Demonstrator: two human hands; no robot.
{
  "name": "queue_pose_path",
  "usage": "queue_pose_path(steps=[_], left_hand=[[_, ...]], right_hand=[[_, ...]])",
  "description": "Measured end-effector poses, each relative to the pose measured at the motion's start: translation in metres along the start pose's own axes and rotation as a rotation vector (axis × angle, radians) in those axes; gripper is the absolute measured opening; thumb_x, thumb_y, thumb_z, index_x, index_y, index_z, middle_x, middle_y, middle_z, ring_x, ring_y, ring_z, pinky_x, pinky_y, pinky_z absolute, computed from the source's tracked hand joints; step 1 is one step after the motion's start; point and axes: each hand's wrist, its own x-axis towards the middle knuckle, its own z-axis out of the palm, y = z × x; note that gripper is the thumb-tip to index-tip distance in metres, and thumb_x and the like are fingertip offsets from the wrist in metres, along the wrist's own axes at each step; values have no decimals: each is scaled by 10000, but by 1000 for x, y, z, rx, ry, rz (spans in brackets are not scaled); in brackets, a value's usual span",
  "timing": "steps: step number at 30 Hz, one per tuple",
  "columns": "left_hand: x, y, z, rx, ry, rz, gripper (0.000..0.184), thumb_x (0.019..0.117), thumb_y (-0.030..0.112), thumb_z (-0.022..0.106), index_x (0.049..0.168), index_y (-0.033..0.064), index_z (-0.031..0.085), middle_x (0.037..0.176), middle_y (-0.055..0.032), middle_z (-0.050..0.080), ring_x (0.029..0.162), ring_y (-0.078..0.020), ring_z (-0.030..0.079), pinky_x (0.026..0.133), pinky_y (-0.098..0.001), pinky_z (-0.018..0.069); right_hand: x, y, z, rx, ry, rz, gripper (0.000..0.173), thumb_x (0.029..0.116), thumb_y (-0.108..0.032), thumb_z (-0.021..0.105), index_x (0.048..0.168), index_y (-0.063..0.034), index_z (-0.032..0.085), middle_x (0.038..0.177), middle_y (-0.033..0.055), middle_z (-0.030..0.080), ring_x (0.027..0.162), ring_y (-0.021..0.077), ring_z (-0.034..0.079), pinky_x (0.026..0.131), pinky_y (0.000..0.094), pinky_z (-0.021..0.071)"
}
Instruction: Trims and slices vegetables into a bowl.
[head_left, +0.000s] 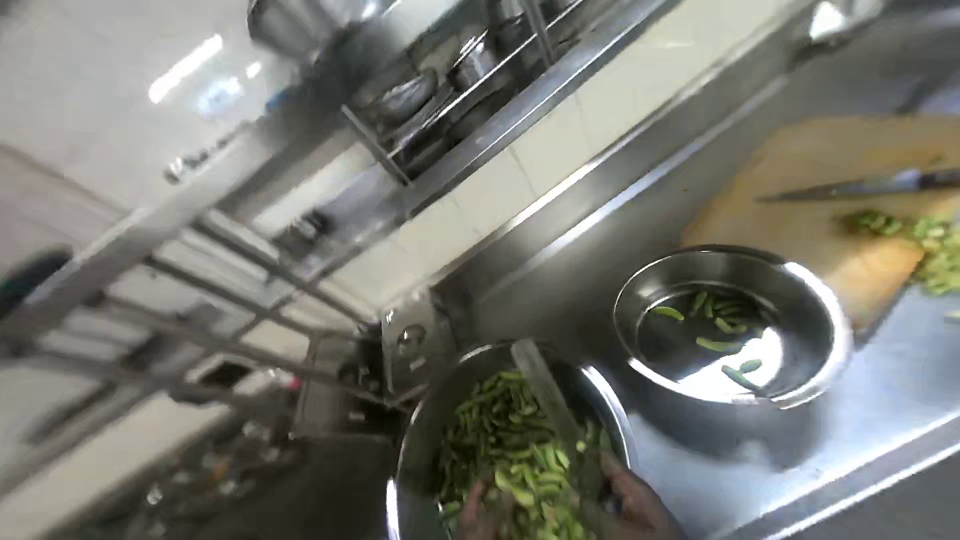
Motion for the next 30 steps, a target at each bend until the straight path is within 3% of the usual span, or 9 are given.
queue_pose_path(steps=[2,5,8,10,14,18,27,30], left_hand=[[-3,18,3,-146,28,-25,354,1019,22,458,1372,34,485,1017,-107,672,729,-182,677,659,-340,612],[-7,34,-7,-333,22,-56,272,1023,18,476,1275,43,575,956,-132,667,763,-218,683,729,-384,619],[-14,35,-22,-407,-78,-63,268,1031,49,494,1262,88,624,984,-140,669,800,-226,685,773,-392,612],[-18,34,-28,-430,-130,-64,275,1035,47,489,1272,97,620,977,-138,668,791,-215,682,767,-385,608],[-22,32,-40,-461,-212,-114,258,1029,31,503,1247,88,630,954,-148,661,763,-220,664,747,-388,600],[-24,31,-48,-448,-295,-155,217,1014,36,550,1197,73,661,899,-129,650,687,-165,624,648,-302,573],[-26,31,-61,-531,-355,-233,155,998,-19,546,1112,32,638,785,-111,642,633,-136,633,622,-268,580],[-26,29,-62,-544,-348,-241,201,982,-37,540,1144,35,635,872,-122,666,682,-146,646,648,-281,583]], right_hand=[[-2,-5,8,-51,21,-16,444,951,-233,684,1319,-19,557,1026,45,679,807,117,662,701,311,581],[-4,-3,25,-177,22,-50,448,908,-285,736,1273,-60,608,999,44,699,809,143,681,681,314,590],[-10,-5,39,-373,-45,-87,364,905,-302,742,1177,-83,640,928,25,690,791,132,673,690,311,585],[-13,-8,46,-523,-90,-114,337,908,-348,742,1118,-104,643,876,-7,670,769,105,656,689,303,571],[-15,-14,61,-684,-62,-137,376,872,-396,773,1124,-138,667,864,-27,687,760,96,667,685,309,586],[-16,-11,81,-731,3,-133,380,818,-403,825,1056,-150,672,818,-28,689,719,94,668,659,299,584],[-11,6,100,-958,27,-336,390,853,-542,749,865,-169,638,650,-75,572,558,43,553,517,262,496],[-8,12,100,-1037,23,-404,479,894,-628,657,846,-151,658,617,-66,535,531,58,522,500,290,477]])
